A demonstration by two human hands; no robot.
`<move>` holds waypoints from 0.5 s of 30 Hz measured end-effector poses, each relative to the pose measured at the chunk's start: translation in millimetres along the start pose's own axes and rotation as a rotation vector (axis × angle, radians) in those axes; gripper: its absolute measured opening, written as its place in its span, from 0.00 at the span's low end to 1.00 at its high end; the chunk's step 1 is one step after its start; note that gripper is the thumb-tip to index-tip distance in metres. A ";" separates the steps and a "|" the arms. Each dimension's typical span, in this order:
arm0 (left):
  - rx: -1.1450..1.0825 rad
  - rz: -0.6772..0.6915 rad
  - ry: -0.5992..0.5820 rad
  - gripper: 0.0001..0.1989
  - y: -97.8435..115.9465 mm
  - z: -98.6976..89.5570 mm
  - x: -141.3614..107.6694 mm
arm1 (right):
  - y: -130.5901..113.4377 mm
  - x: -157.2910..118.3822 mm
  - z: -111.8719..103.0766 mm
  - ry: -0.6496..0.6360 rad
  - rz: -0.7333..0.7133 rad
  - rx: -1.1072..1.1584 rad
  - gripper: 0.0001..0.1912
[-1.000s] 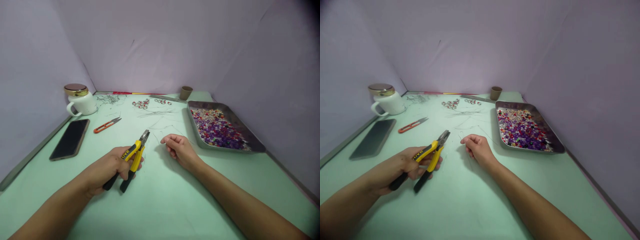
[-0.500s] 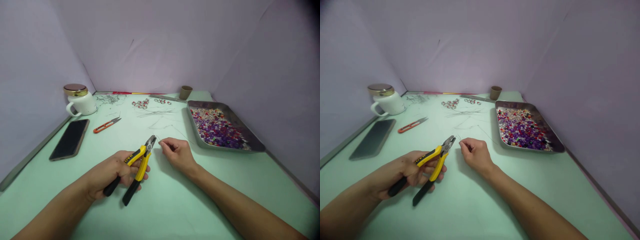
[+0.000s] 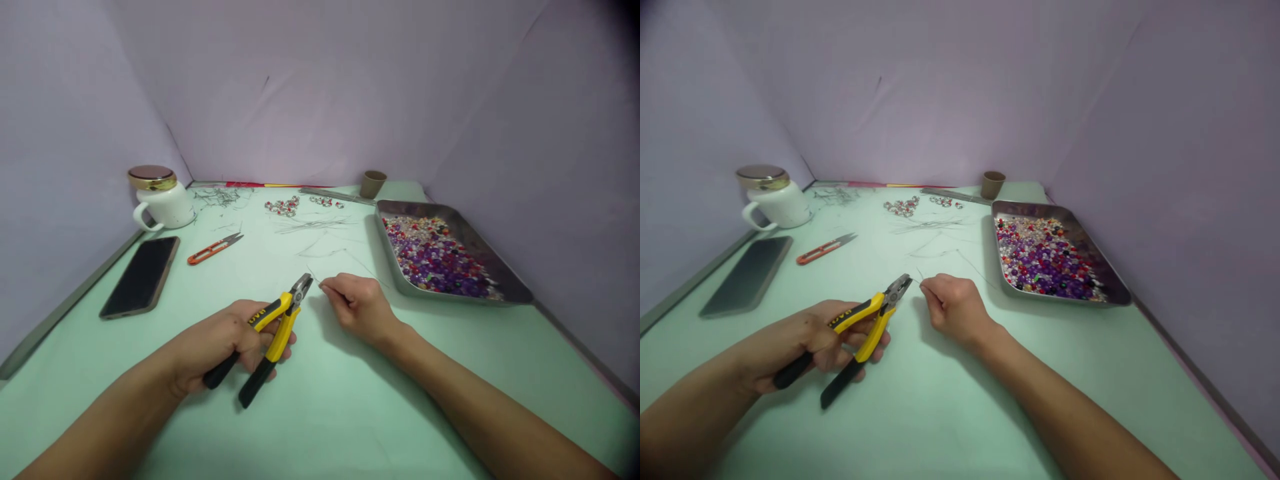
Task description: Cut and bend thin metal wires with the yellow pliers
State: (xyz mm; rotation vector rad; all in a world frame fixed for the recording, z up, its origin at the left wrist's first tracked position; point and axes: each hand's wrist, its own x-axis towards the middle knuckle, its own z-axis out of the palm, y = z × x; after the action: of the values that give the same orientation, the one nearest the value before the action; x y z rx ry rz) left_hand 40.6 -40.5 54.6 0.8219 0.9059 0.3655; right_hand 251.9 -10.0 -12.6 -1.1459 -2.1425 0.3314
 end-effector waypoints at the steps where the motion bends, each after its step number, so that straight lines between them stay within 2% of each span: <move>1: -0.016 -0.010 -0.008 0.15 -0.1 -0.4 -0.1 | -0.7 0.1 -0.4 -0.015 -0.015 -0.021 0.10; 8: 0.009 -0.013 0.009 0.16 -0.8 -1.0 3.0 | -3.0 0.1 0.5 -0.009 -0.052 -0.072 0.10; 15: 0.298 0.027 0.074 0.14 -0.4 -1.5 1.1 | -3.3 0.5 0.1 -0.004 -0.065 -0.077 0.10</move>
State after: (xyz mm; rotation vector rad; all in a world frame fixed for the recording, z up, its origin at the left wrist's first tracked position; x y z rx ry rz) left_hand 40.0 -39.4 53.1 1.1003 1.0337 0.2894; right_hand 249.5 -11.5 -10.8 -1.1167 -2.2070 0.2231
